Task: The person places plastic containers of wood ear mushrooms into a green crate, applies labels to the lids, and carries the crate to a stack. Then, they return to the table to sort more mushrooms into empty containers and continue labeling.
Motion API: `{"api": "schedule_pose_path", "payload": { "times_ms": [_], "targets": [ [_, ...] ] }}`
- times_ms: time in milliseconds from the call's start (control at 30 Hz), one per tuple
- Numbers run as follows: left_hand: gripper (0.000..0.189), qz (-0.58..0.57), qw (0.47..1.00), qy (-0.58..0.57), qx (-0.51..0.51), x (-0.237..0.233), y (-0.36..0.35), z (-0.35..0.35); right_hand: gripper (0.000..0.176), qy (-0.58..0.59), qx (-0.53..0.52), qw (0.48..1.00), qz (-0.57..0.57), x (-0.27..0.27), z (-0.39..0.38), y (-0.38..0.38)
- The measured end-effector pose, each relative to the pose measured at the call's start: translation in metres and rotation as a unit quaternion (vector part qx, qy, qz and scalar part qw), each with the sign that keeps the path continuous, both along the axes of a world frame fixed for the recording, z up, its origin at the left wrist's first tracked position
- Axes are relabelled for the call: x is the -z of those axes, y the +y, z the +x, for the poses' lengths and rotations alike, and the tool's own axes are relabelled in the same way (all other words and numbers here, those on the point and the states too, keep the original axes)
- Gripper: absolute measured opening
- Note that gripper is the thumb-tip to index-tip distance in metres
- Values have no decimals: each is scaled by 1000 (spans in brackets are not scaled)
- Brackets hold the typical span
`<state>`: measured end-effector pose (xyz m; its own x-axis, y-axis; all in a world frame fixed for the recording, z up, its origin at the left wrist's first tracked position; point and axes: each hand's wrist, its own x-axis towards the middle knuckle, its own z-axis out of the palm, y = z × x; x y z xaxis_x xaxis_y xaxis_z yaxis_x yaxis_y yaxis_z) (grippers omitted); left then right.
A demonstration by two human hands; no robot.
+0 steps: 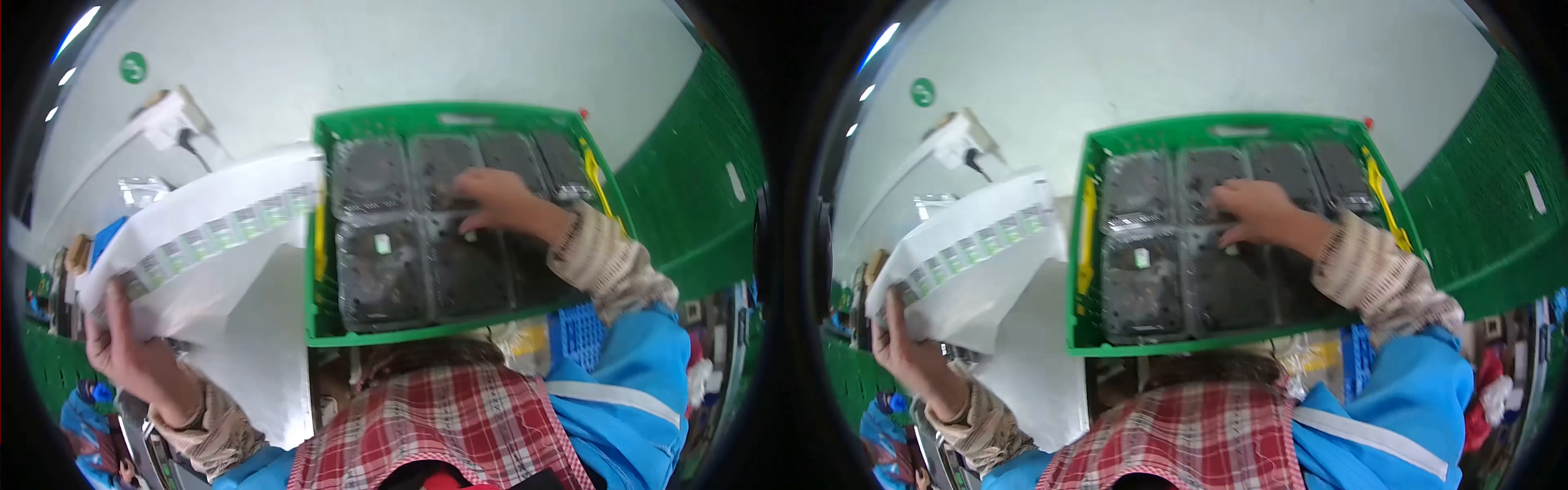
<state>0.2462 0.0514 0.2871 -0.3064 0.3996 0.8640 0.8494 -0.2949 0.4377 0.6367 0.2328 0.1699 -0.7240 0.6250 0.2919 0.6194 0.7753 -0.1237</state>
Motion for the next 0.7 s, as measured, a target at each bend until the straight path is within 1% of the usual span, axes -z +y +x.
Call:
{"api": "schedule_pose_path", "payload": {
  "times_ms": [33,67,100,133,167,233,367,433,467,500,567,600,700],
  "targets": [
    [21,38,973,-203,98,-4,7,11,41,44,101,986,-125,-17,3,1],
    [21,34,971,-198,126,-4,13,15,39,86,196,945,-247,-43,3,-2],
    [21,30,967,-196,160,-5,19,21,35,246,124,901,-334,-64,-2,-11],
    [22,22,951,-240,192,-8,28,36,32,391,48,822,-412,-80,-2,-23],
    [23,7,931,-283,229,-9,36,53,32,397,44,826,-397,-93,-7,-35],
    [23,2,919,-260,298,-6,49,77,30,520,-128,777,-333,-110,-26,-55],
    [23,-51,899,-279,332,-4,56,103,30,547,-104,767,-320,-115,-29,-65],
    [24,-73,871,-299,382,-5,62,108,25,566,-49,752,-333,-117,-21,-64],
    [23,-102,842,-331,414,-2,62,104,22,578,-40,753,-312,-115,-17,-61],
    [23,-102,841,-332,415,1,63,103,22,577,-38,754,-312,-116,-14,-63],
    [19,-133,798,-383,447,8,65,103,24,595,-49,722,-349,-117,-9,-67],
    [17,-117,801,-390,438,15,70,102,24,594,-47,723,-349,-117,-7,-67],
    [15,-129,805,-397,422,18,74,107,27,585,-15,737,-340,-118,-5,-69]
  ]
}}
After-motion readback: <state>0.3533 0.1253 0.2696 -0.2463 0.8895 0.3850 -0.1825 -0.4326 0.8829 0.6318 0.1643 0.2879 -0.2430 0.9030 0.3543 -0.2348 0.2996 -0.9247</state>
